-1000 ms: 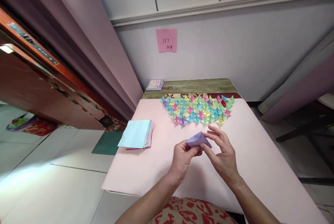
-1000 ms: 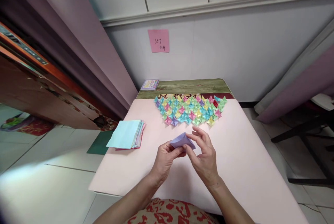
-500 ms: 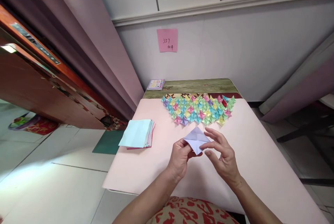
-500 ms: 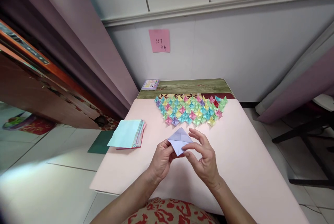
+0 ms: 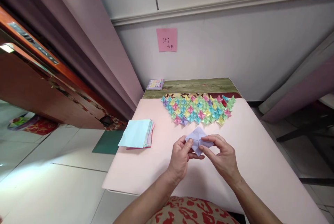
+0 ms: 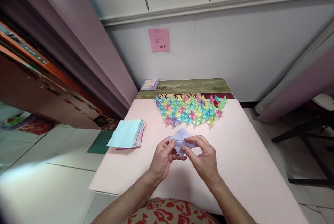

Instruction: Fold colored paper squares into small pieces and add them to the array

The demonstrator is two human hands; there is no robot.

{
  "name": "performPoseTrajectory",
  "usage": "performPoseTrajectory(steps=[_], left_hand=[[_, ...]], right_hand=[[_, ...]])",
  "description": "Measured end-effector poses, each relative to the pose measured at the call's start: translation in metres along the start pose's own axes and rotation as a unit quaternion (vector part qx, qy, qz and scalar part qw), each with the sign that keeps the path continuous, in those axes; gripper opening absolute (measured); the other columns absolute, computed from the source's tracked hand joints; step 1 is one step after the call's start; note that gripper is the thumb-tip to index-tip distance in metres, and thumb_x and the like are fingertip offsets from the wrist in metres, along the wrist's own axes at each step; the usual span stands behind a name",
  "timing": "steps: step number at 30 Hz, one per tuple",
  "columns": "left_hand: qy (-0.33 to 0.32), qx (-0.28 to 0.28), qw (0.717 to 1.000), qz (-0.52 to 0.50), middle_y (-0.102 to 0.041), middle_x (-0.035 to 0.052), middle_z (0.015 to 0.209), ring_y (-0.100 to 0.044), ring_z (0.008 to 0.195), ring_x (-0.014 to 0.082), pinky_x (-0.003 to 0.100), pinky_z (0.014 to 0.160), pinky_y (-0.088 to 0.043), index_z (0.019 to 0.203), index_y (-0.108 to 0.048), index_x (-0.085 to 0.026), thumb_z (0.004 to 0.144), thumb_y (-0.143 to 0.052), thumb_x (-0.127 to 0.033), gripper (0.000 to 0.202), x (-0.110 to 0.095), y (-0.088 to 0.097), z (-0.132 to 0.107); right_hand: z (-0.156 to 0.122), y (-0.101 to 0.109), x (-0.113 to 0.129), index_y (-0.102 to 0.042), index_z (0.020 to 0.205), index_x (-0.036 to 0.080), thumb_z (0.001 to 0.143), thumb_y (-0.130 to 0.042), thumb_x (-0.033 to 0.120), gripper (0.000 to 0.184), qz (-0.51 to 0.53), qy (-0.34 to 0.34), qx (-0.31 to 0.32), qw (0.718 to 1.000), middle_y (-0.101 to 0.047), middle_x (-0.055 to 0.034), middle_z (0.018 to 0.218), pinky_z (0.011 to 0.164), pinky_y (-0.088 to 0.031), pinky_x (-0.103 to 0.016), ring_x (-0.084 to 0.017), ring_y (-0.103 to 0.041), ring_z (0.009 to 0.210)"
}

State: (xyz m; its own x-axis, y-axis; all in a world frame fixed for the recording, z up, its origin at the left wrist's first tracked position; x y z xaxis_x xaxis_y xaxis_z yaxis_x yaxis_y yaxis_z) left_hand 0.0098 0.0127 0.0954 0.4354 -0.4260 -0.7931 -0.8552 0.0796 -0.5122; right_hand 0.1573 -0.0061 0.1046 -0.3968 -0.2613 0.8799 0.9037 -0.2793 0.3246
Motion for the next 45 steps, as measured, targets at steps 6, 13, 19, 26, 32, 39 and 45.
performPoseTrajectory(steps=[6, 13, 19, 26, 32, 39, 45], left_hand=[[-0.027, -0.022, 0.997, 0.07, -0.063, 0.0021, 0.068, -0.057, 0.06, 0.0106, 0.023, 0.058, -0.05, 0.076, -0.063, -0.013, 0.078, -0.071, -0.046, 0.034, 0.004, 0.009, 0.004], [-0.08, 0.035, 0.988, 0.129, -0.066, -0.0007, 0.073, -0.062, 0.057, 0.0136, 0.026, 0.056, -0.053, 0.12, -0.056, -0.019, 0.077, -0.075, -0.036, 0.05, -0.01, 0.01, 0.0], [-0.097, 0.039, 0.973, 0.206, -0.072, 0.0061, 0.084, -0.068, 0.077, 0.0173, 0.026, 0.071, -0.054, 0.097, -0.071, -0.014, 0.072, -0.079, -0.027, 0.029, -0.019, 0.016, -0.001], [-0.15, 0.027, 0.948, 0.278, -0.075, 0.0072, 0.085, -0.071, 0.079, 0.0201, 0.029, 0.075, -0.055, 0.094, -0.073, -0.015, 0.077, -0.075, -0.028, 0.021, -0.028, 0.013, -0.002], [-0.246, 0.001, 0.897, 0.367, -0.071, 0.0085, 0.093, -0.066, 0.09, 0.0201, 0.031, 0.085, -0.051, 0.077, -0.075, -0.017, 0.075, -0.076, -0.027, 0.01, -0.042, 0.011, -0.001], [-0.097, 0.05, 0.971, 0.214, -0.064, 0.0022, 0.067, -0.061, 0.063, 0.0128, 0.025, 0.061, -0.051, 0.079, -0.065, -0.013, 0.079, -0.073, -0.034, 0.022, -0.016, 0.015, 0.008], [-0.027, 0.039, 0.984, 0.17, -0.068, 0.0047, 0.071, -0.065, 0.067, 0.0157, 0.026, 0.06, -0.055, 0.085, -0.068, -0.011, 0.07, -0.081, -0.036, 0.032, 0.0, 0.014, 0.008]], right_hand=[[-0.004, -0.003, -0.002, -0.07, 0.102, 0.024, 0.085, -0.069, 0.03, 0.018, 0.043, -0.009, 0.045, 0.998, -0.07, -0.004, 0.092, 0.068, -0.054, -0.029, -0.018, -0.066, 0.08], [-0.002, 0.0, -0.007, -0.072, 0.102, 0.024, 0.083, -0.071, 0.034, 0.022, 0.05, -0.038, 0.084, 0.994, -0.071, -0.0031, 0.09, 0.065, -0.054, -0.028, -0.017, -0.065, 0.074], [0.001, 0.002, -0.008, -0.07, 0.11, 0.023, 0.083, -0.071, 0.037, 0.03, 0.017, -0.033, 0.084, 0.996, -0.073, -0.0054, 0.102, 0.071, -0.056, -0.03, -0.02, -0.068, 0.081], [0.002, 0.003, 0.0, -0.073, 0.102, 0.025, 0.087, -0.068, 0.033, 0.017, -0.058, 0.052, 0.054, 0.995, -0.073, -0.0045, 0.091, 0.068, -0.055, -0.03, -0.018, -0.068, 0.075], [0.006, 0.003, 0.002, -0.076, 0.087, 0.026, 0.086, -0.07, 0.037, 0.013, -0.041, 0.027, 0.055, 0.997, -0.071, -0.0047, 0.088, 0.068, -0.054, -0.029, -0.02, -0.068, 0.08], [0.004, -0.007, -0.01, -0.074, 0.089, 0.022, 0.085, -0.068, 0.038, 0.018, 0.037, -0.089, 0.123, 0.988, -0.074, -0.0036, 0.085, 0.072, -0.053, -0.029, -0.02, -0.068, 0.078], [0.0, -0.007, -0.013, -0.073, 0.081, 0.021, 0.085, -0.066, 0.04, 0.021, 0.027, -0.112, 0.084, 0.99, -0.072, -0.0021, 0.076, 0.066, -0.051, -0.027, -0.018, -0.065, 0.071]])
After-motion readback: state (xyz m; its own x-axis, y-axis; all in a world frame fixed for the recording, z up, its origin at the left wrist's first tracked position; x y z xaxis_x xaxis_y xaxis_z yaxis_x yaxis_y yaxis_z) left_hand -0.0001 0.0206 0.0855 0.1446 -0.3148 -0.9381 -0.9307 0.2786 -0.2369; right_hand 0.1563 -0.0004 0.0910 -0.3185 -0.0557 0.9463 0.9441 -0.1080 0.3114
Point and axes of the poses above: each hand's wrist, its own z-axis towards the middle knuckle, its own y-axis out of the back of the hand, x = y × z, the point moved 4 cm from there along z, towards the middle knuckle
